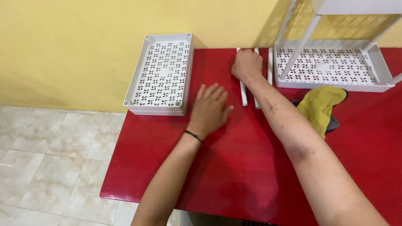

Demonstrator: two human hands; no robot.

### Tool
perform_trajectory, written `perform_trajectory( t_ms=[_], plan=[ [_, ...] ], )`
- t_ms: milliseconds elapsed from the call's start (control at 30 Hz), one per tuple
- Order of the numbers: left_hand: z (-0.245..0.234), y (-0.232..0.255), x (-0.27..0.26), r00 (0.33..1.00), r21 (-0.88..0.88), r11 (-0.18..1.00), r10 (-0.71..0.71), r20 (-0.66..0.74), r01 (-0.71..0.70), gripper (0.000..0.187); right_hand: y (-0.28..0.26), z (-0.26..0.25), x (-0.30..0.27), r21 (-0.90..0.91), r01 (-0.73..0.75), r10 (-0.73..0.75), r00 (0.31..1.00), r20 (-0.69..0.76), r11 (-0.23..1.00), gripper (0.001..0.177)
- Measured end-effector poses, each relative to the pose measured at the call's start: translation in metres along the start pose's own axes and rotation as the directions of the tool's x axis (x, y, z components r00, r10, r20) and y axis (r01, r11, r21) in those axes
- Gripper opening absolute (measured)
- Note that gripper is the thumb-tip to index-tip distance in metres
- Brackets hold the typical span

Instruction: The person wipes white perforated plastic trays with a yellow cloth, then inserts white plastic poles into the tray corners to assemble a two-tier shelf. The person handles the trays and poles one at a time and places the assembled unit on a red table.

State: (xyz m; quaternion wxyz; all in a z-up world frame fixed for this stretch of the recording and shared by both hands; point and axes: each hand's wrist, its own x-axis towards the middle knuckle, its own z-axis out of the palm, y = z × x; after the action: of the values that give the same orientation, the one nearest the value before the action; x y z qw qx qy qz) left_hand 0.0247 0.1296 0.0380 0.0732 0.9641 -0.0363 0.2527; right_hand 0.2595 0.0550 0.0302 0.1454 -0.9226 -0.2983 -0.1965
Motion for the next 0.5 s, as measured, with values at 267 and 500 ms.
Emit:
perform_trajectory(
  t_ms=[267,500],
  plan=[
    [-0.091,-0.117,-0.039,0.696,0.207,0.715,-0.501,-0.514,0.668,0.068,-0.077,-0.014,0.03,0.497,-0.028,0.027,1.0,0.008,0.867,0.047],
    [-0.09,-0.158,-0.063,0.521,-0.003,0.53,-0.834,-0.185,0.848,0.059,-0.145,-0.004,0.035,0.513,-0.008,-0.081,0.985,0.15,0.858,0.039]
  ],
)
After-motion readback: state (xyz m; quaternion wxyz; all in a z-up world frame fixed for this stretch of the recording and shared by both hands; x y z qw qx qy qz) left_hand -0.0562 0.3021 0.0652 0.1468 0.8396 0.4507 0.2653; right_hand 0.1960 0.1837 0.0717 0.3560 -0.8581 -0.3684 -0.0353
